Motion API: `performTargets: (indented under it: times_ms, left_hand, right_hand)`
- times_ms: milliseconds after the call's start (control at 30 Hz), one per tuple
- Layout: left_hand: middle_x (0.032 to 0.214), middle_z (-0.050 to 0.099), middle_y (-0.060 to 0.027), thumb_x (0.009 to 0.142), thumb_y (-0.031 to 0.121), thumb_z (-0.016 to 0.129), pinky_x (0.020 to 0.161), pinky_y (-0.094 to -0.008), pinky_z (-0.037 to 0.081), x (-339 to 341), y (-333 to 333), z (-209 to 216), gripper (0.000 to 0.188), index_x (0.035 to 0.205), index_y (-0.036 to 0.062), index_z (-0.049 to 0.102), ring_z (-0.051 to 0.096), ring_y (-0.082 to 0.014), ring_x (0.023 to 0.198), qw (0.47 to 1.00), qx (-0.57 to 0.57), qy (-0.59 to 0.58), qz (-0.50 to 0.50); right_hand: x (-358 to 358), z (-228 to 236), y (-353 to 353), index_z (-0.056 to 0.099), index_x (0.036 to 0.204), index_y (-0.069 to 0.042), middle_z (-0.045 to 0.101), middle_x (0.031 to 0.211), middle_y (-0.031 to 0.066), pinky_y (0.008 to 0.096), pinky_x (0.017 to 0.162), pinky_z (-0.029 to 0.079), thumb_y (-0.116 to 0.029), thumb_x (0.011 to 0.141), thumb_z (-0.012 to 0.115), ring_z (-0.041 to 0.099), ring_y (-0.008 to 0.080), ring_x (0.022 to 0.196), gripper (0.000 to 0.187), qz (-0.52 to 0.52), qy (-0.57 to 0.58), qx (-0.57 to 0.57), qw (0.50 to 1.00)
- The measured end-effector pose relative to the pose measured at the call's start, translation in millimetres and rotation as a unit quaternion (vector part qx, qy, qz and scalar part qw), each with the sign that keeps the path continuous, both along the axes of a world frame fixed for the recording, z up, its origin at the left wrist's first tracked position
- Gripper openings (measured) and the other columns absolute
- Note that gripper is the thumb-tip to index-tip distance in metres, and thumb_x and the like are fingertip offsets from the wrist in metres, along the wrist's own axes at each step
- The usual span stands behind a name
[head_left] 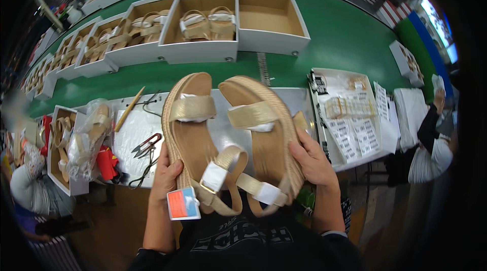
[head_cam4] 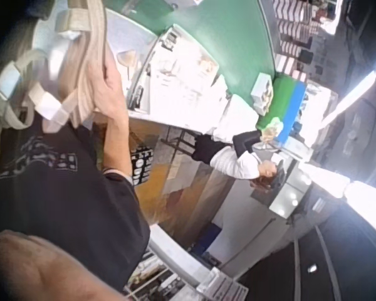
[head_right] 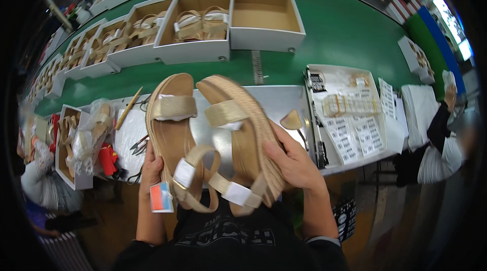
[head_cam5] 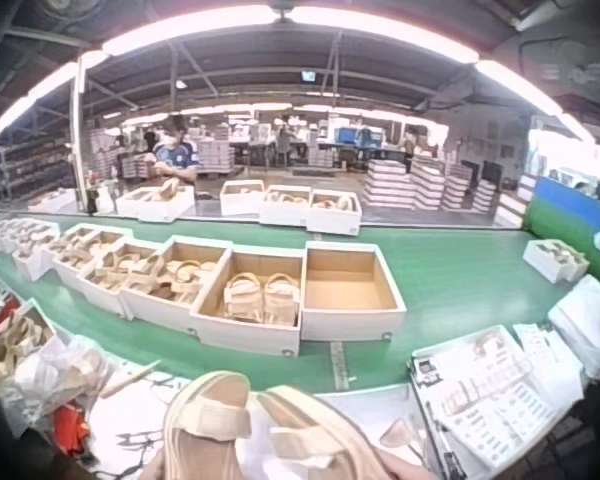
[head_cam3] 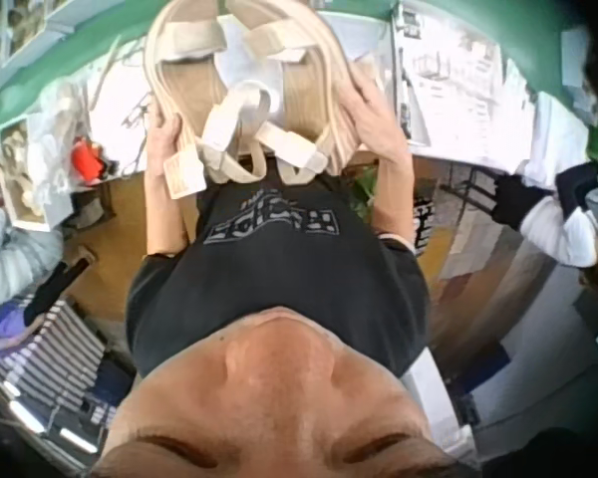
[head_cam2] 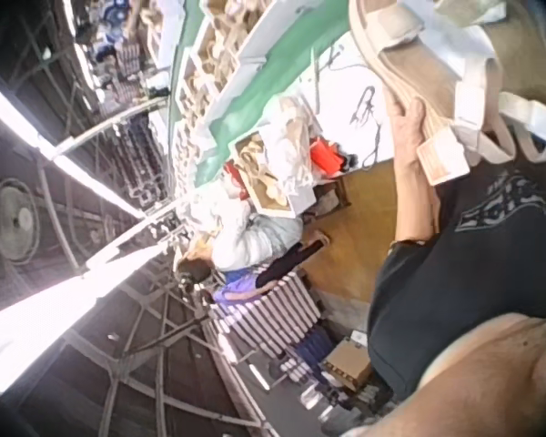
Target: The person repeatedly picks up pairs of beige wedge sandals from white boxes on a green conveyor belt, turns them over to inspect the soles and straps, and places them back into the boxes. The process is repeated for multiple pairs along the assembly line.
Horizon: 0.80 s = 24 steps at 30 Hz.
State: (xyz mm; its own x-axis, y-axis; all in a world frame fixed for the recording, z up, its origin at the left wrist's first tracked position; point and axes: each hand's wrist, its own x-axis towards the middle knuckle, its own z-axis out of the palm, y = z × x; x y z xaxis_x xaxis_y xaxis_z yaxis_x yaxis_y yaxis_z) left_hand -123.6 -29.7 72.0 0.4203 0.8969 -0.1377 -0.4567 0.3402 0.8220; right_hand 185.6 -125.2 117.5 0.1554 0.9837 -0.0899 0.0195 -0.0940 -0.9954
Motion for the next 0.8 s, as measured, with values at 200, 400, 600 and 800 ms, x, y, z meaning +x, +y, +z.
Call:
performTargets:
  times_ms: [200,400,600,800]
  left_hand:
    - [0.128,0.055,-0.0133,0.095,0.009,0.058,0.098,-0.028,0.041,10,7,34,0.064,0.15,0.0,0.027,0.054,-0.0149,0.113,0.964,0.133,0.222,-0.064]
    - [0.136,0.05,-0.0144,0.097,0.011,0.057,0.102,-0.0285,0.039,15,4,39,0.06,0.149,-0.0002,0.03,0.05,-0.0158,0.119,0.954,0.157,0.25,-0.062]
    - [0.136,0.049,-0.0153,0.097,0.015,0.057,0.102,-0.0293,0.038,23,1,24,0.058,0.148,-0.0003,0.032,0.049,-0.017,0.12,0.961,0.172,0.216,0.037]
    - [0.125,0.052,-0.0153,0.097,0.01,0.056,0.1,-0.0318,0.041,46,4,35,0.083,0.153,0.0061,-0.006,0.052,-0.0188,0.115,0.961,0.146,0.078,0.221]
  right_hand:
    - [-11,24,6,0.045,0.142,-0.003,0.061,0.12,0.0229,0.0342,0.095,0.044,-0.027,0.097,0.056,0.06,0.0301,0.108,0.052,0.005,-0.256,-0.002,0.967]
    - [-17,18,4,0.047,0.139,-0.001,0.06,0.126,0.0234,0.0343,0.099,0.042,-0.023,0.095,0.058,0.06,0.0301,0.115,0.051,-0.026,-0.266,-0.001,0.964]
    - [-25,16,9,0.046,0.139,0.002,0.058,0.128,0.0229,0.035,0.099,0.042,-0.016,0.095,0.056,0.058,0.0293,0.116,0.048,-0.079,-0.319,0.054,0.943]
    - [-14,-40,4,0.02,0.15,0.003,0.036,0.148,0.0199,0.0389,0.11,0.032,-0.021,0.101,0.048,0.039,0.0276,0.134,0.06,-0.391,-0.179,0.277,0.859]
